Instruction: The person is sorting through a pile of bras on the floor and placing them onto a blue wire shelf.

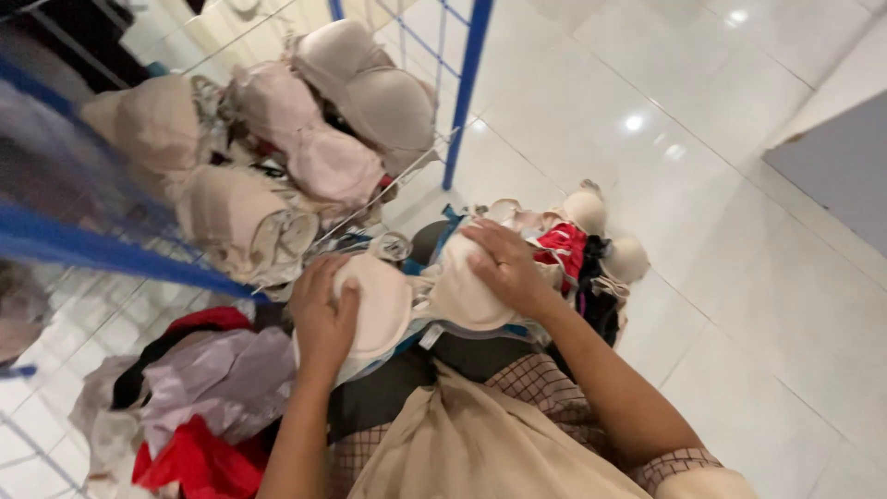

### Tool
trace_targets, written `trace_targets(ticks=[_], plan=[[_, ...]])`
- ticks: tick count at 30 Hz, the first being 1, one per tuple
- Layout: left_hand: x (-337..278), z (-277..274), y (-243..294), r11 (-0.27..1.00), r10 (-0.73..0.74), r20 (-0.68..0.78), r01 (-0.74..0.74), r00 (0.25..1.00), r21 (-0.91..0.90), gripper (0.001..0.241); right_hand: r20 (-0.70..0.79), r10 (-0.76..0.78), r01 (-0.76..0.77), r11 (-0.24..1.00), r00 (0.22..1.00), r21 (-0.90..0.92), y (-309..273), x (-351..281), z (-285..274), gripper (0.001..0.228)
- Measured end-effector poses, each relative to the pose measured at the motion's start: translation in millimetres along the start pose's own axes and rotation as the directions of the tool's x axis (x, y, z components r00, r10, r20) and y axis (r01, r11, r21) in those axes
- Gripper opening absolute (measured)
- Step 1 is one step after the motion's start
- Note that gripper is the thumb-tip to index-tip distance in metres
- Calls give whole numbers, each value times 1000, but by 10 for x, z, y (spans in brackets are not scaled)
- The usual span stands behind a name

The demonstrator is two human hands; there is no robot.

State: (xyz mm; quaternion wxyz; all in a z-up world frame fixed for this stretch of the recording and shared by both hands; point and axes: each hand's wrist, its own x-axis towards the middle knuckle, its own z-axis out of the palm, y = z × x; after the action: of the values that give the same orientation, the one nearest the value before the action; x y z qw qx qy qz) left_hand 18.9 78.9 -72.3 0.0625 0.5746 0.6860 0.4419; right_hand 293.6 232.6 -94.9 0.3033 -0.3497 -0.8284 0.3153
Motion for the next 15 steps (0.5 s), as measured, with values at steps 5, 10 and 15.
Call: trace_targets(ticks=[5,10,15], plan=[[-48,-4,-7,1000,8,11,-9,1000,12,31,-37,-41,43,996,998,80,-114,-53,-142,49],[18,-134,99,995,-39,87,31,995,91,36,-166,144,-113,977,976,183,806,-474,-63,41],[171,-211,179,979,-88,181,51,980,199,39,-390,311,-343,939,867,-13,2144,-1138,-161,30]])
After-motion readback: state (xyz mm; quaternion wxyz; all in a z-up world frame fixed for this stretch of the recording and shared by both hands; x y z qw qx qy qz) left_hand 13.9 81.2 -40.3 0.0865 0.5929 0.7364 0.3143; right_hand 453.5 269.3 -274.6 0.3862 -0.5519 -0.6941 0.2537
